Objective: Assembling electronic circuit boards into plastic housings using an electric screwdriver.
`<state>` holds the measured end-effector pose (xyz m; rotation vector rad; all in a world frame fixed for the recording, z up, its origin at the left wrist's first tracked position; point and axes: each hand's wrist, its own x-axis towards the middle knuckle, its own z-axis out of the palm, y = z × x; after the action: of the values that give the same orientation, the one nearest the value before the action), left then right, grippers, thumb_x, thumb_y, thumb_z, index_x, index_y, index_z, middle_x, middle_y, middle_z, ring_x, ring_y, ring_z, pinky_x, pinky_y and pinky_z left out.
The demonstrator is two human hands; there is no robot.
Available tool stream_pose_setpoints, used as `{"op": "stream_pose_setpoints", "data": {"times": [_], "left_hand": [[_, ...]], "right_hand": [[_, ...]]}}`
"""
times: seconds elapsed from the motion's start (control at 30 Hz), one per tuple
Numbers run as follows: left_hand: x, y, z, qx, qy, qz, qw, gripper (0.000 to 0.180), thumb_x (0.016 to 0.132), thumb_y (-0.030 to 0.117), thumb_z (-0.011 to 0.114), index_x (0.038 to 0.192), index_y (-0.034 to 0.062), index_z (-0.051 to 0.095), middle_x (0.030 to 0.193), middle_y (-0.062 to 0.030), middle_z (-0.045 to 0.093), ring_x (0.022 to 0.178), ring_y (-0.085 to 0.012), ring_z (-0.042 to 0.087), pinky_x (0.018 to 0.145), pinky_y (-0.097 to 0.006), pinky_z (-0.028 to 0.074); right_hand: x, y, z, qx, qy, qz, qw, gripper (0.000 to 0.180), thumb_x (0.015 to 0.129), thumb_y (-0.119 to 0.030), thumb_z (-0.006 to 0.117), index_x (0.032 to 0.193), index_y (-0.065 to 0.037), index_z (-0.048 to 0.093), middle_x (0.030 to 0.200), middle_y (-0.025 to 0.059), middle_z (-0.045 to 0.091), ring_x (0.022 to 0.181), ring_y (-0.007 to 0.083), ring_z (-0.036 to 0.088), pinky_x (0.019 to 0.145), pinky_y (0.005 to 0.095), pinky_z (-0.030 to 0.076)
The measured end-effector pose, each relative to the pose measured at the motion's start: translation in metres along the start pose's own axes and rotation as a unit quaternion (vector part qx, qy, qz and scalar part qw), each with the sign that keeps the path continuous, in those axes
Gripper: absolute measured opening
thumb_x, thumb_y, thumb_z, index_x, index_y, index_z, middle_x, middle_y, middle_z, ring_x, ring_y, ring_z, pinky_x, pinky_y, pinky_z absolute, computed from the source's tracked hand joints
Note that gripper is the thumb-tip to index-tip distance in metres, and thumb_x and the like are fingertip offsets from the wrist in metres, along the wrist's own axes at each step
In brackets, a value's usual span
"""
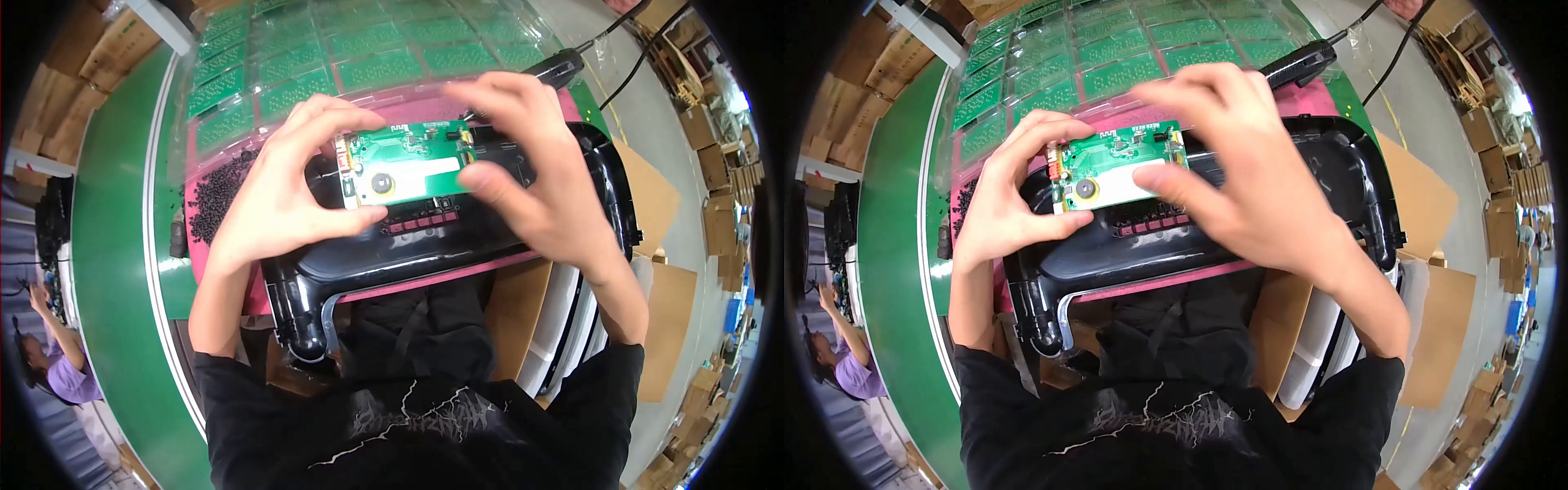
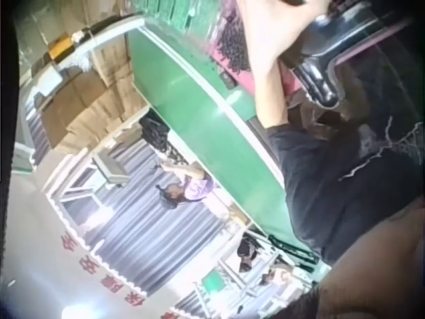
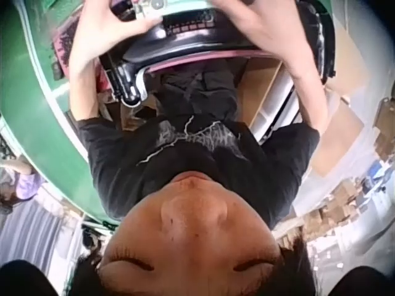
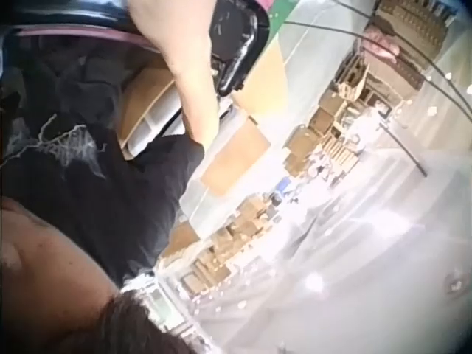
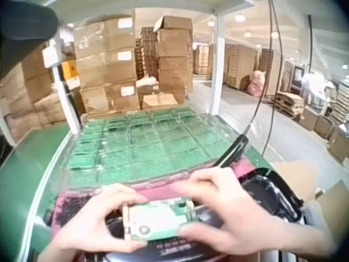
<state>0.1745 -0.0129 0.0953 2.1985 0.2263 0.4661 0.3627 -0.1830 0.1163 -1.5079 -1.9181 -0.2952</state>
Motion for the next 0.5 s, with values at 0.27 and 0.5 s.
{"op": "stream_pose_setpoints", "data": {"times": [0.27, 0.5], "left_hand": [[-0.021, 0.001, 0.012, 0.023, -0.100, 0.063, 0.993, 0.067, 0.058, 0.017, 0.086, 0.118, 0.0021, 0.061, 0.109, -0.0110, 0.052, 0.100, -0.0248, 0.056, 0.087, -0.034, 0.047], [-0.030, 0.005, 0.018, 0.023, -0.157, 0.022, 0.987, 0.066, 0.055, 0.014, 0.085, 0.114, 0.0022, 0.060, 0.103, -0.0100, 0.051, 0.092, -0.0268, 0.058, 0.080, -0.034, 0.050]], "right_hand": [[-0.037, -0.018, -0.010, 0.262, -0.133, 0.396, 0.870, 0.011, 0.084, -0.006, 0.064, 0.090, 0.004, 0.064, 0.055, 0.0049, 0.057, 0.052, 0.0071, 0.056, 0.051, 0.0231, 0.044], [-0.059, -0.017, -0.006, 0.338, -0.170, 0.400, 0.835, 0.021, 0.082, -0.001, 0.062, 0.102, 0.002, 0.063, 0.069, 0.0061, 0.063, 0.065, 0.0090, 0.062, 0.063, 0.0244, 0.049]]}}
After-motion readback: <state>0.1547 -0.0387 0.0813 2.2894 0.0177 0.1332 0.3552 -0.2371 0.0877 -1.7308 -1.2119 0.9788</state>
